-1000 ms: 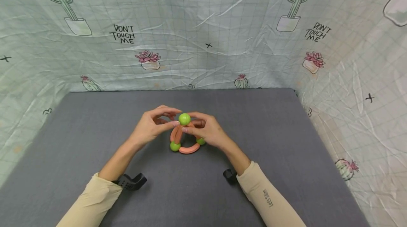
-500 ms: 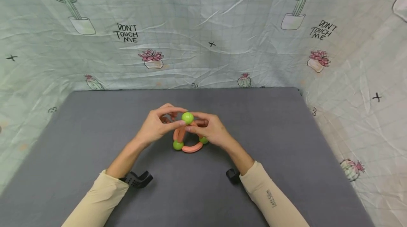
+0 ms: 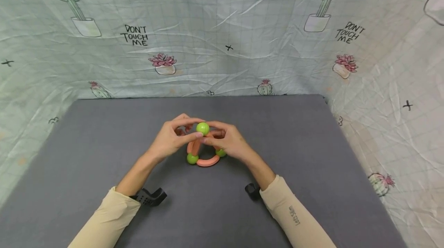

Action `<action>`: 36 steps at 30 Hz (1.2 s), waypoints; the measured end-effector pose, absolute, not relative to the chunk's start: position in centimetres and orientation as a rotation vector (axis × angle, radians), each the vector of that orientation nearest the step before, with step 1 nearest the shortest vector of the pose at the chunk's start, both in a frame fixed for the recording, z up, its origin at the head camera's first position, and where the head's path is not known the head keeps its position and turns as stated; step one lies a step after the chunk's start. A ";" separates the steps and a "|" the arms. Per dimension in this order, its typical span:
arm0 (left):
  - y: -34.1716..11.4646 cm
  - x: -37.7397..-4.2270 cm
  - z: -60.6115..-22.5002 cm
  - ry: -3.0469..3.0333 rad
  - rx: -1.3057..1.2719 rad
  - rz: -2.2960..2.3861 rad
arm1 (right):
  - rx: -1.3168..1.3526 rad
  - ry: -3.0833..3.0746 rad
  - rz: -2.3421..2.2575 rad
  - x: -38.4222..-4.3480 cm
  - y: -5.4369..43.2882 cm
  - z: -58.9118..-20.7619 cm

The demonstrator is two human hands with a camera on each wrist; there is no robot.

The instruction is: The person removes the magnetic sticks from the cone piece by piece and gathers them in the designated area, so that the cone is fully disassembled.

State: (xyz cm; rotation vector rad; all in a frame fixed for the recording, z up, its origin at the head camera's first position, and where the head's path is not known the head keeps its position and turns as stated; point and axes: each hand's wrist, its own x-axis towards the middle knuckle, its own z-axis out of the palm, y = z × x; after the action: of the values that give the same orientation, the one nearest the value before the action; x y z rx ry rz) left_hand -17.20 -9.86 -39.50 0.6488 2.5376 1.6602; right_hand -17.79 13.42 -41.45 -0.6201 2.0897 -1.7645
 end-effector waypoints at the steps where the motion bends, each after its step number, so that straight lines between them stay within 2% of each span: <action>1: -9.9 -17.1 -39.5 2.534 0.645 1.669 | -0.629 2.078 -1.770 -17.8 13.4 -41.5; 24: -9.6 -17.3 -39.7 2.581 0.711 1.668 | -0.591 2.175 -1.742 -17.9 13.3 -41.4; 36: -8.9 -17.2 -40.6 2.614 0.907 1.724 | -0.595 2.187 -1.722 -17.9 13.4 -41.4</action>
State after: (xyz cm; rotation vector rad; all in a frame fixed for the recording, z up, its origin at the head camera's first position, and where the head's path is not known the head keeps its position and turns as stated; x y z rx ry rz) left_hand -17.23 -8.90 -40.57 0.9072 2.6136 1.7242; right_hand -17.91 13.36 -41.37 -0.5950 2.1867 -1.7219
